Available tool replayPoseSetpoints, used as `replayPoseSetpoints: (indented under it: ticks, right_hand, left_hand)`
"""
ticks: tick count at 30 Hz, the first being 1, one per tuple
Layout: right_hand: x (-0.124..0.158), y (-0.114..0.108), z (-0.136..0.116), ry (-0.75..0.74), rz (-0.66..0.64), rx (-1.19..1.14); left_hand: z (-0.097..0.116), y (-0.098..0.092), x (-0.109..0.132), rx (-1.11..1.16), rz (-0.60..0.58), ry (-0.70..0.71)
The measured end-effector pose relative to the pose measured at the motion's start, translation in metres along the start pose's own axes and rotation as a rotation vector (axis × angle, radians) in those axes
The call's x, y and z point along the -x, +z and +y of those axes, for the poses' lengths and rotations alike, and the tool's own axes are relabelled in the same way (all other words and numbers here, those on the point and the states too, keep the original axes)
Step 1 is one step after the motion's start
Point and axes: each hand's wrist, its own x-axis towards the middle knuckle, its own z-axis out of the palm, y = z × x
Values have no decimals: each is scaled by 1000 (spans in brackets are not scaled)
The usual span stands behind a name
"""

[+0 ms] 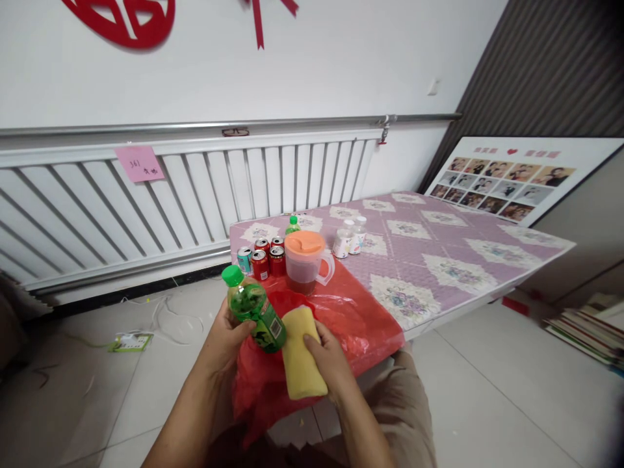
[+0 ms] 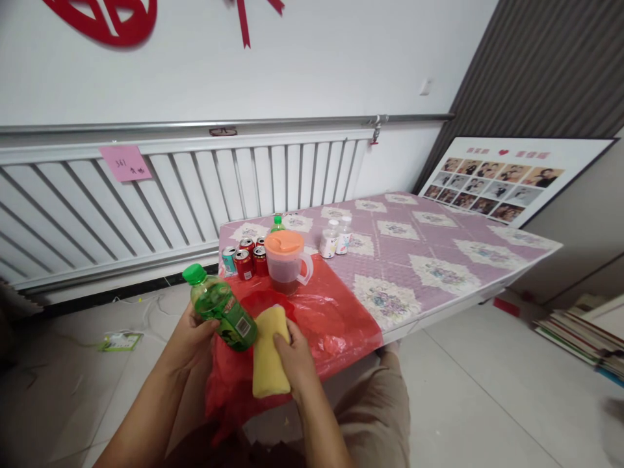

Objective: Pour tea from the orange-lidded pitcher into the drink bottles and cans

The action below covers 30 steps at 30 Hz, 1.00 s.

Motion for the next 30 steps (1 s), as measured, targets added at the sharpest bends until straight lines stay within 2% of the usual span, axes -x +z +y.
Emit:
replayPoseSetpoints:
  ticks: [3, 5, 8, 10, 12, 14, 18, 21, 24, 27, 30]
  right_hand:
    - [3, -4, -14, -188, 108, 201]
    - [8, 1, -24, -380, 142, 368]
    - [14, 14, -34, -738, 126, 632]
    - [15, 24, -35, -924, 75, 773]
    - [15, 30, -30, -1020, 43, 886]
    - [12, 32, -19, -1039, 21, 969]
    - [4, 25, 10, -993, -23, 988]
    - [-2, 19, 26, -849, -26, 860]
    - [-4, 19, 29, -547, 10, 623]
    - [-2, 26, 25, -202, -2, 252]
    - [2, 34, 21, 7, -65, -87]
  left_hand:
    - [-6, 2, 0, -57, 36, 2]
    - [-12, 3, 2, -79, 46, -1]
    - [-20, 7, 4, -114, -9, -22]
    - [-21, 10, 5, -126, -32, -23]
    - [-21, 13, 4, -124, -9, -14]
    - [-18, 15, 2, -108, 49, 4]
    - [-10, 10, -2, -26, 167, 37]
    - [-2, 4, -5, 22, 238, 36]
    - [4, 2, -5, 65, 305, 56]
    - [4, 5, -4, 112, 332, 75]
    - [-1, 11, -1, 116, 345, 84]
